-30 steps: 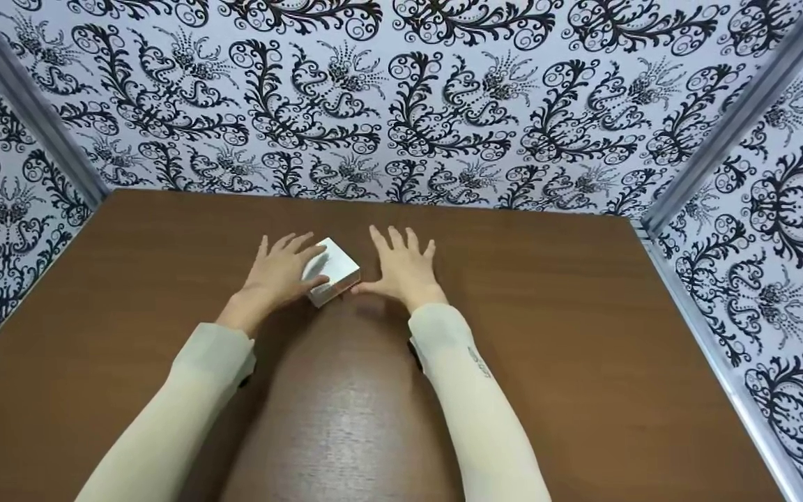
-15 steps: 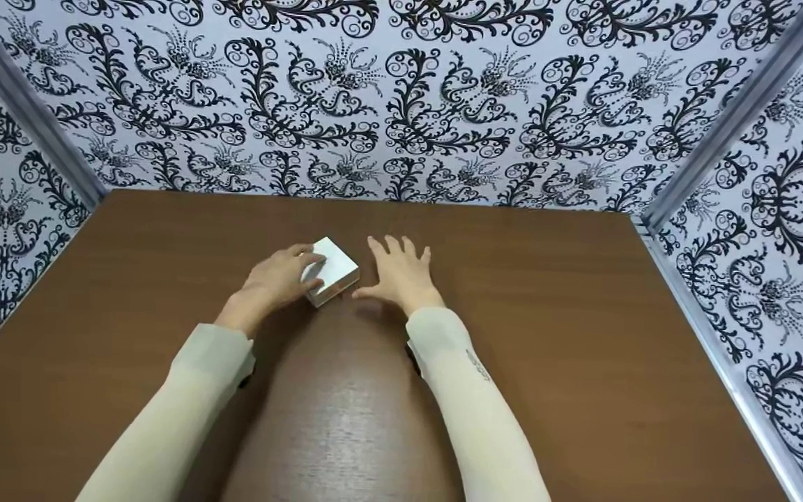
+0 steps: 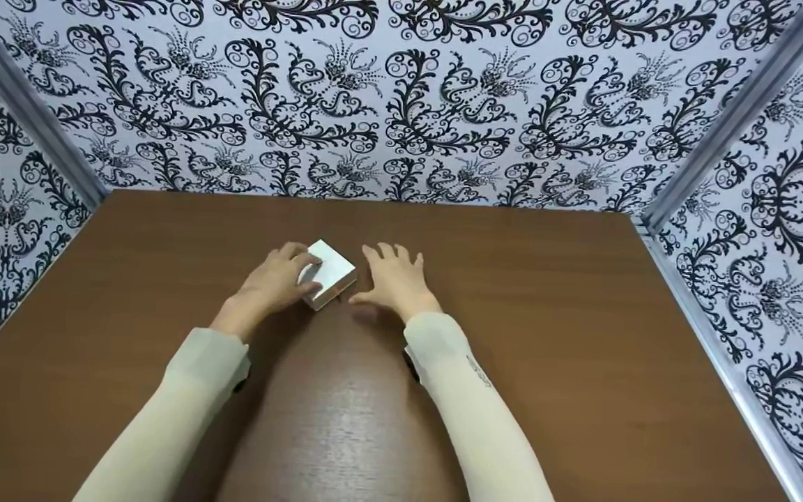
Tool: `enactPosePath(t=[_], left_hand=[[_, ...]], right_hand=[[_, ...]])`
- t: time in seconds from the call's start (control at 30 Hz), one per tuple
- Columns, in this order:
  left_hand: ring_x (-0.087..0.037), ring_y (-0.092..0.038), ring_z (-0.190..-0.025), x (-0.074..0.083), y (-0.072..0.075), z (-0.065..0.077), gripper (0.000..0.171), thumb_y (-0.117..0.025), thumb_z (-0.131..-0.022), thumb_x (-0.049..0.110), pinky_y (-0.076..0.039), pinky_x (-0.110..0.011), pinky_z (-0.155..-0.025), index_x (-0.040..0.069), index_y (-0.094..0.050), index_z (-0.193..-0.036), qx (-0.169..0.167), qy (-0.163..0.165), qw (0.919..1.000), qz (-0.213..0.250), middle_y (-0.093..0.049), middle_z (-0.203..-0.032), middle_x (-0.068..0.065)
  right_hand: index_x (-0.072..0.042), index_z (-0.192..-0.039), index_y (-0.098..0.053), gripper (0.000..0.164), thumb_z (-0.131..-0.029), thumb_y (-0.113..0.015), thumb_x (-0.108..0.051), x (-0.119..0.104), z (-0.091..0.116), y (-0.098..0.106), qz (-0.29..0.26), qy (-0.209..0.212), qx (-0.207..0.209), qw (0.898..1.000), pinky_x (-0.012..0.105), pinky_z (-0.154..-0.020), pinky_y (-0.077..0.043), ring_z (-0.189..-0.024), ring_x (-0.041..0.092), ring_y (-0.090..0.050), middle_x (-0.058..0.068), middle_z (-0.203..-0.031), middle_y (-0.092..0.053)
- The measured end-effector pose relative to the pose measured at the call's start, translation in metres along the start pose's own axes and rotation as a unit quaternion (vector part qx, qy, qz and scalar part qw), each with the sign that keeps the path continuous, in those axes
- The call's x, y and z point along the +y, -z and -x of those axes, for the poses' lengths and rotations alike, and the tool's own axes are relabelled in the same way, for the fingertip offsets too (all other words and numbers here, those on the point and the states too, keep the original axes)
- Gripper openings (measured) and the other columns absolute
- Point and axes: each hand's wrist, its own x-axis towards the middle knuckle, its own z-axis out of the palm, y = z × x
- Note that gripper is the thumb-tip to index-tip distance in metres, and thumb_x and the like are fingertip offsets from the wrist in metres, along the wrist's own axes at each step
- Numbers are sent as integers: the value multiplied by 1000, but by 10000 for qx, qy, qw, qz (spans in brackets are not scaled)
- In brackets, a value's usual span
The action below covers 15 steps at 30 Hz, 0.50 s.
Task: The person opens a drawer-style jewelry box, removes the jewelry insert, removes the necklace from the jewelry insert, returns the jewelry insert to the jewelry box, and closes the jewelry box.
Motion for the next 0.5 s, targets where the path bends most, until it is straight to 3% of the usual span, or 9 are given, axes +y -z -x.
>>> enactPosePath(t=[0.23,0.5], left_hand=[[-32,-30,-149,-3,0,2,49,-62,-98,33,-40,-47,-116,8,-52,-139,-187,-60,9996,224,-28,-163,-11],[-32,-35,-145,-1,2,10,49,-63,-97,35,-47,-49,-108,7,-52,-136,-289,14,9992,284,-40,-154,-11]], right_hand=[[-14,-156,-32,93,-82,-79,-45,-9,4,-2,-119,110,-106,9998,68,-119,-18,-148,42,-29,15,-161,-32],[-13,-154,-36,89,-82,-80,-41,-17,8,-5,-131,275,-90,9995,68,-118,-21,-146,42,-32,15,-159,-36]])
